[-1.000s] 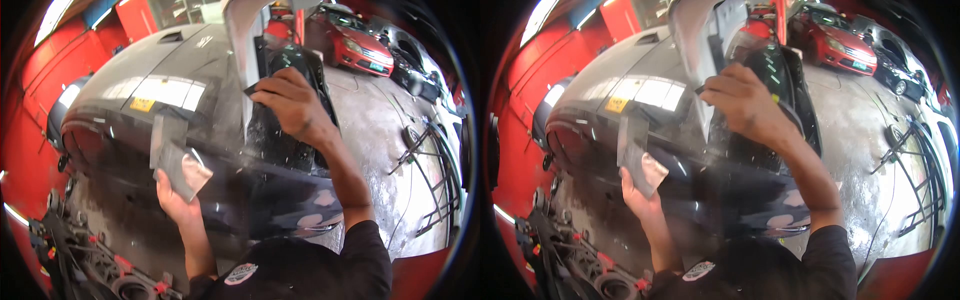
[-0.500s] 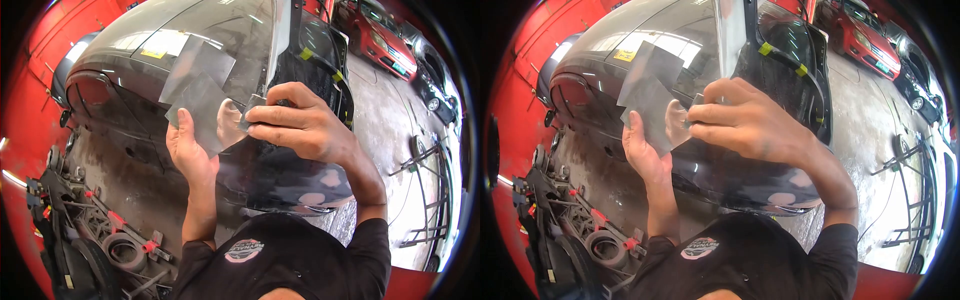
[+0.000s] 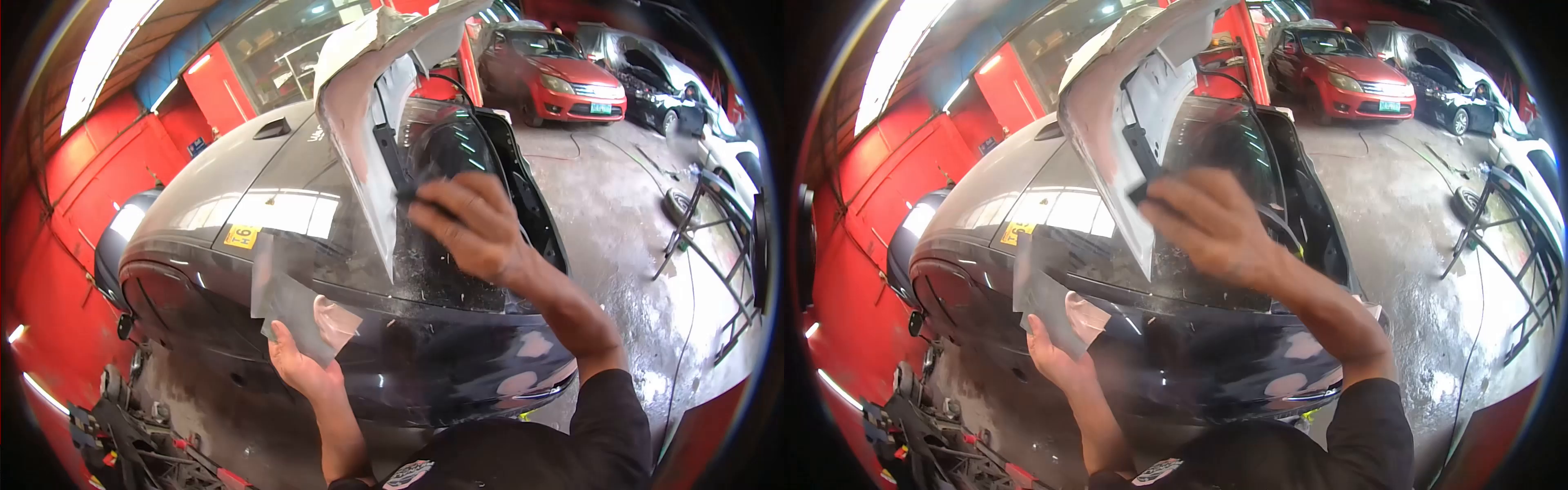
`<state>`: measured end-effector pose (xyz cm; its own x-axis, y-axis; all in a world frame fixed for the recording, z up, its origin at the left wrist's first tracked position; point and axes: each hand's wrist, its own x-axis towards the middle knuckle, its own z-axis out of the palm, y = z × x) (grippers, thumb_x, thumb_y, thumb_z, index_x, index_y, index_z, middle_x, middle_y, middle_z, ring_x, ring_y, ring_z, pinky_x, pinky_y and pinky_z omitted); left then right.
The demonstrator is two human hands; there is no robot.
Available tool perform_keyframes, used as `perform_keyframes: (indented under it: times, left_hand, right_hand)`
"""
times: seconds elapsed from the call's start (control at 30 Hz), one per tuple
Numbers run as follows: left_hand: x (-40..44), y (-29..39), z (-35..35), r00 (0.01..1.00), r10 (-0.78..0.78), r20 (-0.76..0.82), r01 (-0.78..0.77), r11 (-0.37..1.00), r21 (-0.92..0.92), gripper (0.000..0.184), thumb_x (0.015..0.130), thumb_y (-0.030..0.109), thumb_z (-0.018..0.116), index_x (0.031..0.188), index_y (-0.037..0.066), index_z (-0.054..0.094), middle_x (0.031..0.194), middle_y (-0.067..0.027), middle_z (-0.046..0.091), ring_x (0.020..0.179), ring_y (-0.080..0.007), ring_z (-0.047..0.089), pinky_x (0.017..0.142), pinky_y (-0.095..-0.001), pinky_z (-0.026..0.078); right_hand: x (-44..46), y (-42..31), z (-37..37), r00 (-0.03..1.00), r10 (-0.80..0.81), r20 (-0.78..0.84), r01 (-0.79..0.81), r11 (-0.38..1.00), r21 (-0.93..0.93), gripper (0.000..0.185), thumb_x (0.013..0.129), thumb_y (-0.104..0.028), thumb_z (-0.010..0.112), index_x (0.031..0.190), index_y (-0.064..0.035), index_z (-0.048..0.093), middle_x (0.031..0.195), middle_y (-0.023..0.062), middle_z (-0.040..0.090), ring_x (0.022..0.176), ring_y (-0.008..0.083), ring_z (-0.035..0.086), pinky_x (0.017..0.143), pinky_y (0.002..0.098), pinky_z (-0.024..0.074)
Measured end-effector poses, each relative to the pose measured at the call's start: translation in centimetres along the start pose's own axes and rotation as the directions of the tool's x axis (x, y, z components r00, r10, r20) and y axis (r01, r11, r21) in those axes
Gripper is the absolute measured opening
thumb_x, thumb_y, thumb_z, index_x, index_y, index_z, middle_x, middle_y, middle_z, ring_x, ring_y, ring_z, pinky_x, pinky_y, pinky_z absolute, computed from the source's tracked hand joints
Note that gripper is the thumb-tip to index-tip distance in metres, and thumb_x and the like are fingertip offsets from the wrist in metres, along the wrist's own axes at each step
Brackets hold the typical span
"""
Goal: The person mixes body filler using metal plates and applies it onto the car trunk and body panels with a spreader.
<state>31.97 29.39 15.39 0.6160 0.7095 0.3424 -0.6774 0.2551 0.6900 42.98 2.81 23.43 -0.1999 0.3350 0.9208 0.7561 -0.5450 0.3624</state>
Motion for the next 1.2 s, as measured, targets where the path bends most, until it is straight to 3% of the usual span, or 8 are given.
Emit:
perform_keyframes:
  times: [0.1,0.2,0.33,0.63,0.73,1.03,1.2]
  left_hand:
    - [0.0,-0.2,-0.1,1.000,-0.011,-0.002,0.011,0.999,0.030,0.042,0.109,0.029,0.056,0.131,-0.007,0.061,0.124,-0.0161,0.068,0.112,-0.0257,0.068,0.098,-0.0401,0.054]
    - [0.4,-0.2,-1.4,1.000,-0.004,0.014,0.003,0.998,0.059,0.043,0.108,0.030,0.056,0.131,-0.007,0.060,0.124,-0.0158,0.068,0.112,-0.0256,0.067,0.098,-0.0395,0.054]
    - [1.1,0.3,-2.2,0.999,0.019,-0.032,-0.015,0.995,0.099,0.043,0.108,0.030,0.057,0.130,-0.007,0.060,0.123,-0.0156,0.068,0.111,-0.0255,0.067,0.099,-0.0391,0.053]
    - [3.1,0.7,-3.8,0.999,0.050,-0.007,-0.047,0.981,0.189,0.038,0.107,0.030,0.058,0.122,-0.005,0.062,0.119,-0.0154,0.068,0.109,-0.0245,0.067,0.096,-0.0390,0.053]
    - [3.7,0.5,-3.9,0.999,0.047,-0.006,-0.045,0.982,0.185,0.038,0.107,0.030,0.059,0.121,-0.005,0.062,0.118,-0.0154,0.068,0.108,-0.0248,0.068,0.096,-0.0391,0.054]
    - [5.0,-0.4,-4.2,0.998,0.041,0.038,-0.047,0.978,0.202,0.040,0.108,0.031,0.057,0.125,-0.006,0.061,0.120,-0.0159,0.068,0.109,-0.0256,0.068,0.097,-0.0394,0.054]
    - [4.8,-0.8,-3.3,0.999,0.032,0.020,-0.035,0.981,0.191,0.040,0.108,0.030,0.056,0.125,-0.005,0.061,0.120,-0.0156,0.068,0.109,-0.0256,0.068,0.097,-0.0393,0.054]
  right_hand:
    - [1.8,3.1,1.9,0.971,-0.087,-0.222,0.033,0.971,-0.238,0.045,0.059,-0.004,0.074,0.104,-0.0056,0.080,0.112,0.0084,0.069,0.095,0.0265,0.060,0.079,0.0364,0.0528]
    - [3.9,5.4,3.7,0.947,-0.183,-0.265,0.097,0.947,-0.307,0.047,0.057,-0.006,0.073,0.103,-0.0066,0.081,0.112,0.0065,0.068,0.093,0.0248,0.059,0.076,0.0356,0.0508]
    - [5.7,7.6,5.8,0.914,-0.282,-0.293,0.148,0.902,-0.406,0.043,0.066,-0.012,0.074,0.109,-0.0066,0.077,0.115,0.0038,0.063,0.095,0.0212,0.058,0.071,0.0337,0.0464]
    - [6.7,9.3,7.9,0.855,-0.365,-0.369,0.173,0.871,-0.460,0.043,0.065,-0.012,0.075,0.108,-0.0073,0.078,0.114,0.0032,0.064,0.093,0.0200,0.058,0.070,0.0321,0.0463]
    - [7.1,9.7,8.8,0.846,-0.359,-0.394,0.156,0.873,-0.462,0.049,0.060,-0.011,0.072,0.108,-0.0073,0.080,0.112,0.0050,0.069,0.090,0.0221,0.058,0.073,0.0342,0.0517]
    - [6.3,10.0,9.1,0.897,-0.295,-0.329,0.163,0.913,-0.375,0.044,0.062,-0.006,0.071,0.105,-0.0025,0.079,0.113,0.0064,0.070,0.091,0.0250,0.059,0.073,0.0348,0.0518]
    - [6.2,9.5,8.0,0.835,-0.380,-0.397,0.195,0.880,-0.433,0.047,0.062,-0.011,0.072,0.108,-0.0024,0.075,0.116,0.0051,0.065,0.095,0.0248,0.058,0.072,0.0346,0.0496]
